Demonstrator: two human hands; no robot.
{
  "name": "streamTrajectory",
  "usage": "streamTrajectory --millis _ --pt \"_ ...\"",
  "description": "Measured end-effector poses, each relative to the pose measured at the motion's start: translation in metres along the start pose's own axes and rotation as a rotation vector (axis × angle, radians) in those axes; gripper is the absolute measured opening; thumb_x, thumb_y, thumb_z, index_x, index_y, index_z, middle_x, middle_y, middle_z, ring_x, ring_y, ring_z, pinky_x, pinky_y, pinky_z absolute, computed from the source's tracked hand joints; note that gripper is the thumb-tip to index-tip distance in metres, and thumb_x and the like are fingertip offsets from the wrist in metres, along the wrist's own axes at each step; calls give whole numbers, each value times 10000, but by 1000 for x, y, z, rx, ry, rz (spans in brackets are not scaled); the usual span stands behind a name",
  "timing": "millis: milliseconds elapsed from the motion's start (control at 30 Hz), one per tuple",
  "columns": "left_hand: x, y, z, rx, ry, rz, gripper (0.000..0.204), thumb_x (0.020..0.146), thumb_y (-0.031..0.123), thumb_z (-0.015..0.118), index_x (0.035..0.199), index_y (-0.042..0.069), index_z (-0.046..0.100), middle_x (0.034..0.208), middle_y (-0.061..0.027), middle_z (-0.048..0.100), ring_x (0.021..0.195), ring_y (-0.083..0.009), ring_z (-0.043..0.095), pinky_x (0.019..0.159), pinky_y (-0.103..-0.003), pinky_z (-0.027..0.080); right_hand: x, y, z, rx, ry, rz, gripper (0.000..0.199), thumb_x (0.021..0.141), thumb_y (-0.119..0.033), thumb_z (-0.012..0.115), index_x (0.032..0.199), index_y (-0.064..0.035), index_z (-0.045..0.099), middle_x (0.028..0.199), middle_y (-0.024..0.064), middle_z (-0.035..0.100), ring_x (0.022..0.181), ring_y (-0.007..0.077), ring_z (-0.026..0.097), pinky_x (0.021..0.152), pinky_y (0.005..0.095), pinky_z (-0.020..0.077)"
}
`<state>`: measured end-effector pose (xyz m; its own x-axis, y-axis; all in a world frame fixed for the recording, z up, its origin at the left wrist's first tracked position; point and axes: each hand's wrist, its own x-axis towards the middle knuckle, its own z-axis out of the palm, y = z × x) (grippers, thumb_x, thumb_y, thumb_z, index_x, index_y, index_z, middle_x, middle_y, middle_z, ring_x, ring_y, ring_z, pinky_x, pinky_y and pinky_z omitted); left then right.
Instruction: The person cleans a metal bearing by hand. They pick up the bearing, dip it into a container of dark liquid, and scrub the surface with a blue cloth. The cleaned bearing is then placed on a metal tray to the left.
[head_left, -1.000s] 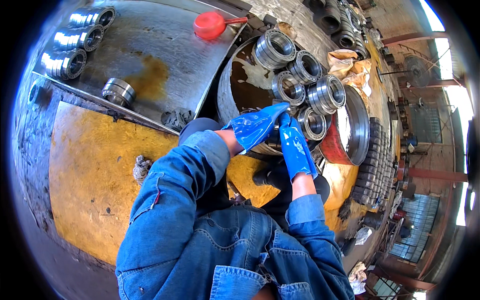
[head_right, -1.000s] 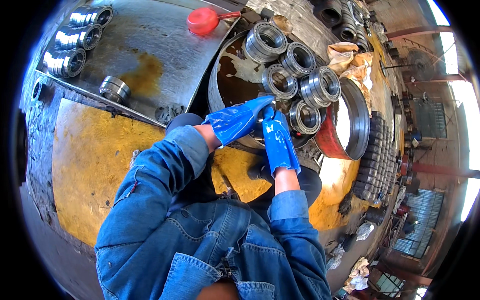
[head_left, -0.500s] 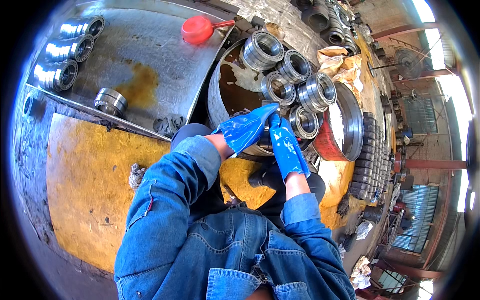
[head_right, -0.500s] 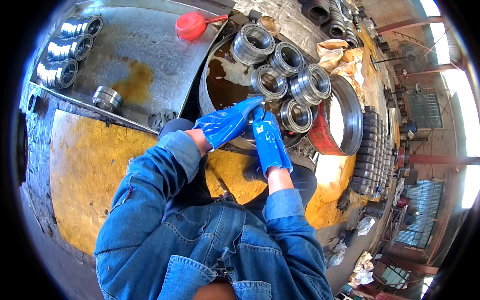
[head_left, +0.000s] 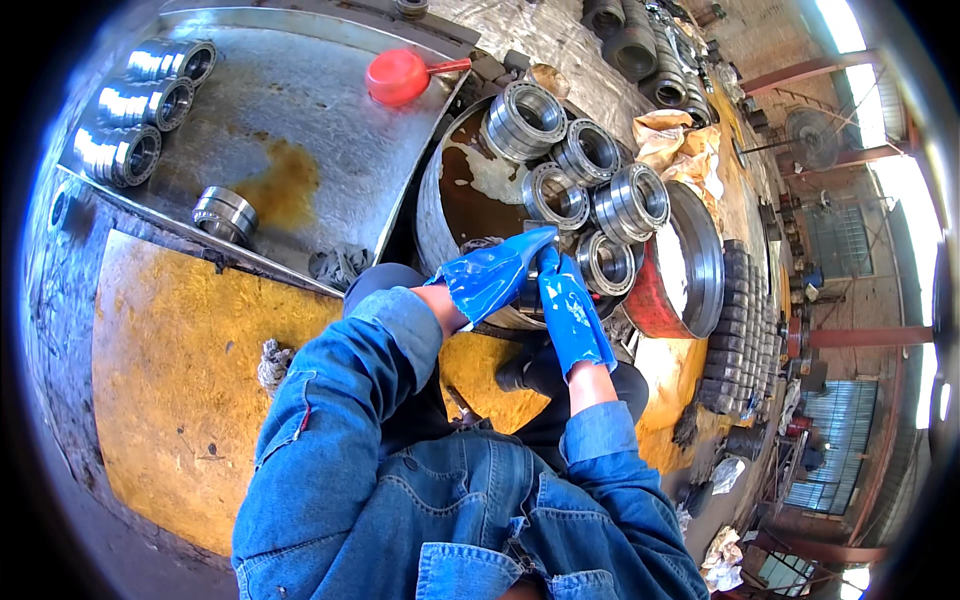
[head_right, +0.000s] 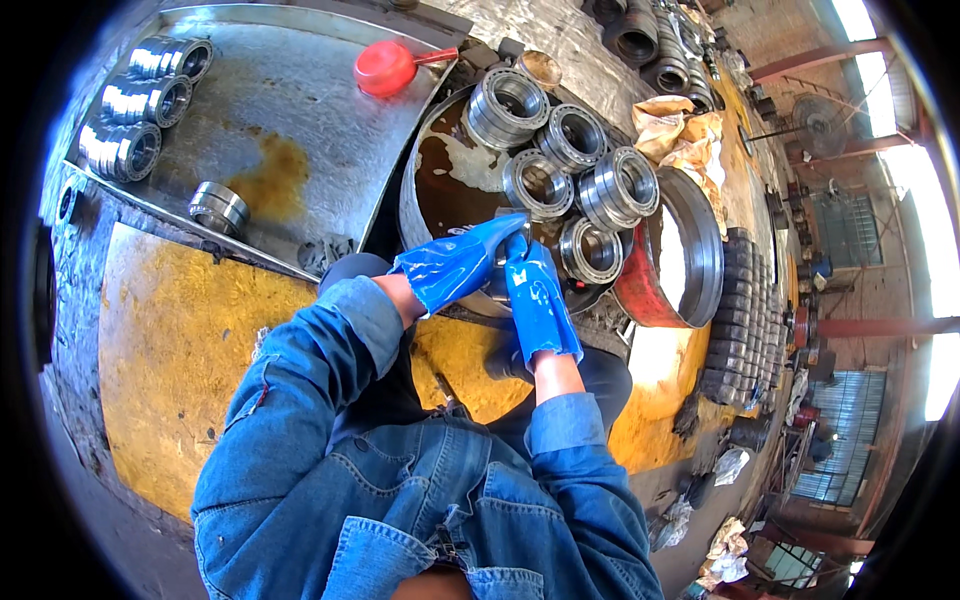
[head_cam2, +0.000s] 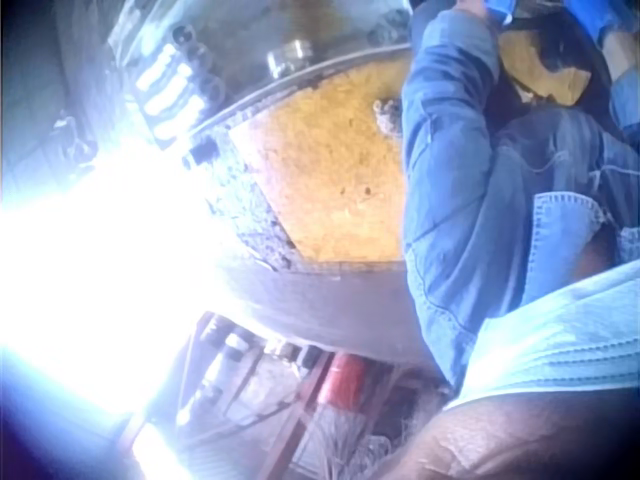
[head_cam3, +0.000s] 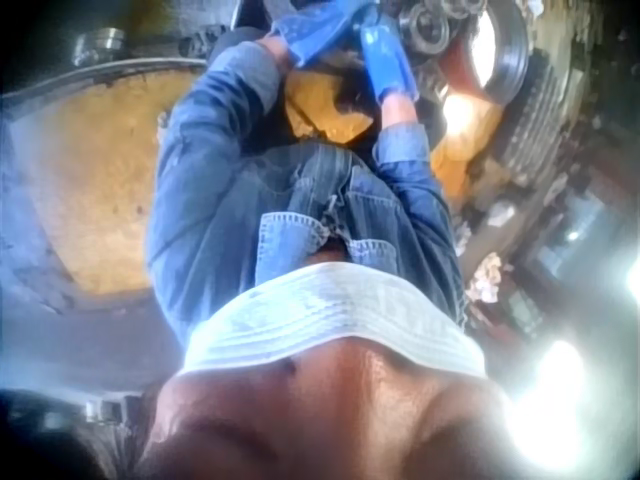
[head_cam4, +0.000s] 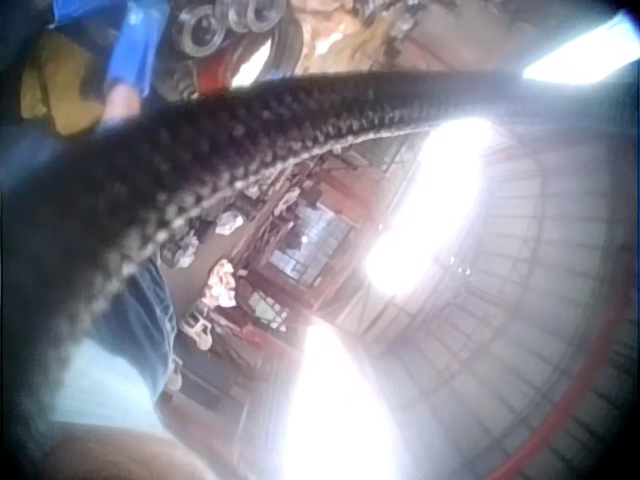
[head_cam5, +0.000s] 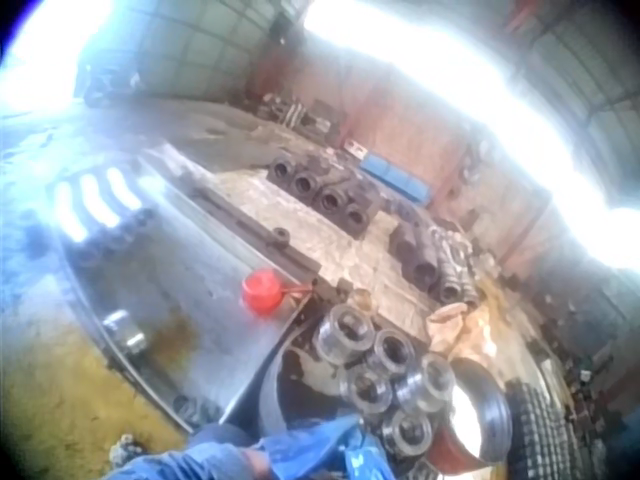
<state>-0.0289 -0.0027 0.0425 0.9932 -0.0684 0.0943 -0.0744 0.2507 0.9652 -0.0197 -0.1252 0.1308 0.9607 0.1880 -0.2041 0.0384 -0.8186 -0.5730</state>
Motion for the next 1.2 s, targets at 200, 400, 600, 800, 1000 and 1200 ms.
streamTrajectory --millis 200,400,600,800,1000,1200 --pt "17 -60 -4 288 45 304 485 1052 173 554 1490 -23 478 1356 -178 625 1261 -262 603 1141 -373 431 -1 0 3 -11 19 -36 628 1053 -541 461 1115 31 711 998 242 745 952 385 726 833 473 545" --pt "16 -55 -2 -153 -55 83 523 1027 137 592 1508 -20 455 1332 -172 630 1236 -251 615 1139 -363 437 3 7 2 -33 -48 28 684 1060 -594 406 1220 30 637 1117 287 685 1061 434 666 907 486 501" --pt "-5 2 5 -65 84 109 374 1089 256 500 1294 -31 626 1028 -117 708 954 -214 661 965 -349 498 -4 -6 -2 -16 -89 42 708 1062 -614 389 1254 29 617 1161 297 668 1106 438 649 925 484 489" --pt "-3 -3 -8 193 -34 82 469 1026 109 565 1480 18 494 1349 -179 619 1249 -273 607 1128 -392 444 -5 -8 -1 -4 -51 38 661 1063 -569 417 1211 31 651 1104 273 700 1050 401 681 893 474 512" --pt "7 -44 -5 268 18 273 474 1034 133 580 1488 20 501 1346 -174 640 1262 -264 617 1135 -382 448 -6 -8 -1 1 -7 30 607 1062 -512 455 1153 36 699 1032 247 741 979 368 723 849 466 543" --pt "26 -94 0 -158 -27 327 496 1049 243 617 1451 -30 516 1202 -131 671 1127 -204 634 1071 -343 474 7 16 7 -57 40 -21 640 1053 -541 447 1143 40 699 1076 284 721 1043 442 693 887 501 529"
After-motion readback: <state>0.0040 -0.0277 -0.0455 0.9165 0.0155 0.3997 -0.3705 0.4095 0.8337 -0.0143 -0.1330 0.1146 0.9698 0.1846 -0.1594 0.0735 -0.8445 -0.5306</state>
